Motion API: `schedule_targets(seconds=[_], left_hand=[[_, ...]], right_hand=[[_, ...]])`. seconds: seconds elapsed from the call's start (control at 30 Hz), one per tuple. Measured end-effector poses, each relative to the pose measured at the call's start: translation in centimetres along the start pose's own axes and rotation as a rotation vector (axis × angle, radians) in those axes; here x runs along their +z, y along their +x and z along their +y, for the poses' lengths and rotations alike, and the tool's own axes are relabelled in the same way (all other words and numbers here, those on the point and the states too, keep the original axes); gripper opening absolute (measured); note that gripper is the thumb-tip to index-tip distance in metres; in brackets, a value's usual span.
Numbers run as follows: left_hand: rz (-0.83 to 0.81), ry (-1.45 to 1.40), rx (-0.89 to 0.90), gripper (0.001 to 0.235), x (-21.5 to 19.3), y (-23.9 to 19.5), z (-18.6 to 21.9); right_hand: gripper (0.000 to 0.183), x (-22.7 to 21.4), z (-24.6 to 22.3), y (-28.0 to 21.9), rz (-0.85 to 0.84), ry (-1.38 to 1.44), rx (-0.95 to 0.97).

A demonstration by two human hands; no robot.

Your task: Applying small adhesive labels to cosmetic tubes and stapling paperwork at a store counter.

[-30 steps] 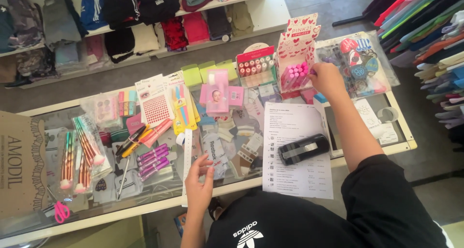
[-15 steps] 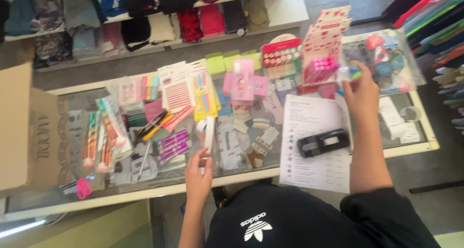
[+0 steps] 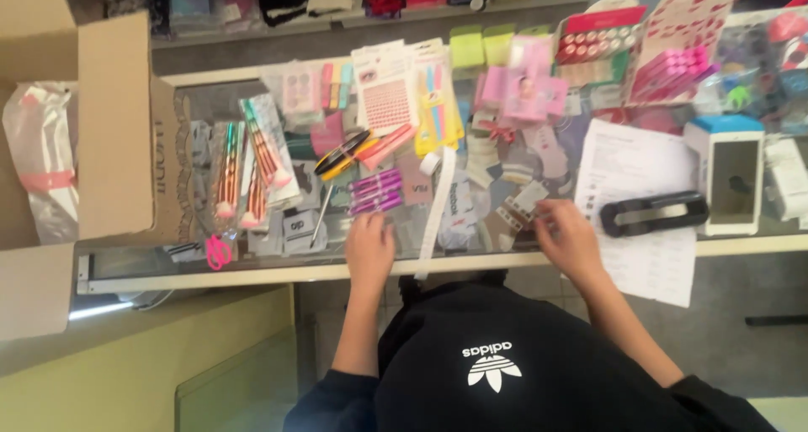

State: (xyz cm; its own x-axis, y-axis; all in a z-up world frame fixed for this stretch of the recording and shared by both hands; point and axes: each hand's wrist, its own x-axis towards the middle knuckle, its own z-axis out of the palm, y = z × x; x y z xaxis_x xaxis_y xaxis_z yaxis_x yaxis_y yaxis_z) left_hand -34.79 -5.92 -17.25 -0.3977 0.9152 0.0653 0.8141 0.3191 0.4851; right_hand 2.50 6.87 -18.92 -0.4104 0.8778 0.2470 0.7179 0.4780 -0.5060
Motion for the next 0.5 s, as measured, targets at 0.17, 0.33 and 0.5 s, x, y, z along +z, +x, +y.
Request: schedule_targets(seconds=[0.17,0.33,0.5], left_hand=[[-0.187,-0.294,0.068,0.022,3.4,-0.7,-1.1],[-0.338,-0.127,0.180,0.041,2.6,-1.2,2.3],[-0.423,-0.432,0.040,0.018,6.6,0.0,0.6]], right_hand=[[0.037,4.2,-8.2,0.6,-0.133,0.068,-0.047],[0.068,6.8,-14.1,1.1,-0.302,0.182,-0.003],[0.072,8.1,-16.4,0.5,-0.188,0.477,0.150]])
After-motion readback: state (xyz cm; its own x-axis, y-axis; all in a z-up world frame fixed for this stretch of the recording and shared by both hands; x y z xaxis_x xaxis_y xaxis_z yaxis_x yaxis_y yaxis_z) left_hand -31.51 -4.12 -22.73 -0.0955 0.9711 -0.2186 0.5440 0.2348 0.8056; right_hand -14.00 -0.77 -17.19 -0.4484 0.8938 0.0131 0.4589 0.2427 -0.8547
